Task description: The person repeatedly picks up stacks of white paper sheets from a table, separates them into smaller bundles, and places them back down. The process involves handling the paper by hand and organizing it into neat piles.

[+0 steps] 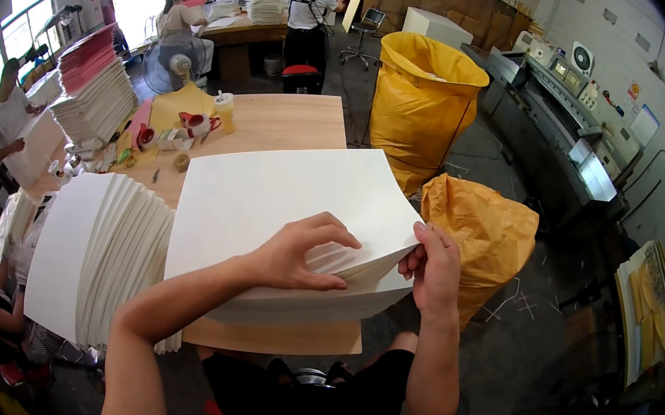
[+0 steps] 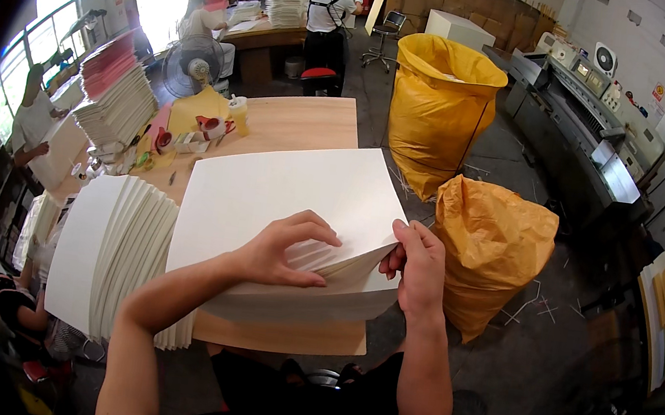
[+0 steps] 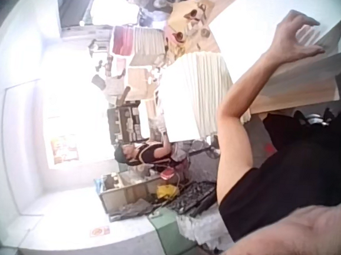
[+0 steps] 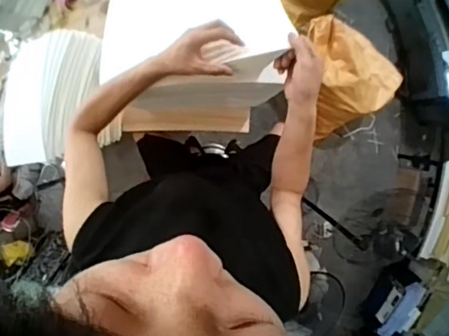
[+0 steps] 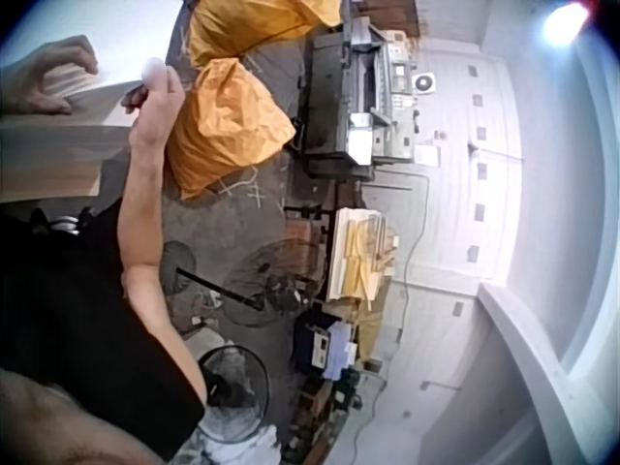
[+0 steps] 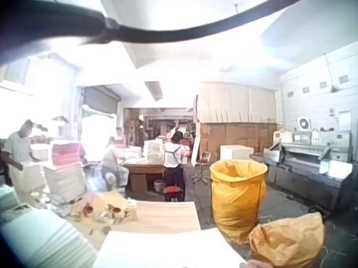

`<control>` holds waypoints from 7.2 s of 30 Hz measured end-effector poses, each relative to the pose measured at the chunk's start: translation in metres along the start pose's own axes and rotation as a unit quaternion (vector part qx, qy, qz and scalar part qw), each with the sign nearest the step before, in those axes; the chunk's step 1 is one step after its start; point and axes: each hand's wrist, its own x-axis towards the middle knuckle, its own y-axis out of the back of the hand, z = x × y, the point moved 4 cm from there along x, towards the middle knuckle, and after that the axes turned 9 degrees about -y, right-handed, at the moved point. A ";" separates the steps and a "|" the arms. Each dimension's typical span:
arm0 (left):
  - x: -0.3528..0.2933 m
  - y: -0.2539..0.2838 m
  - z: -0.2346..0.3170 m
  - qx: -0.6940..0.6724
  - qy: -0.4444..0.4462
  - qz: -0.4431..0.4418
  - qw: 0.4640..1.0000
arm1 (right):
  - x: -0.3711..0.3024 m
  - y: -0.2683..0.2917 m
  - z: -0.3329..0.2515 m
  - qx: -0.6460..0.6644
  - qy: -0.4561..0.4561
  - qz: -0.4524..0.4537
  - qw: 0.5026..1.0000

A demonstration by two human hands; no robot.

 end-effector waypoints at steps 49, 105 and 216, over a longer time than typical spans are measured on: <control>0.008 -0.006 0.014 0.075 -0.072 -0.008 0.995 | 0.000 -0.003 0.001 0.003 0.028 0.012 1.000; 0.003 -0.029 0.002 0.181 -0.158 0.043 0.970 | -0.054 -0.009 0.059 -0.636 0.380 -0.020 0.671; 0.002 -0.029 -0.001 0.144 -0.157 0.041 0.976 | -0.058 -0.017 0.061 -0.623 0.446 0.009 0.643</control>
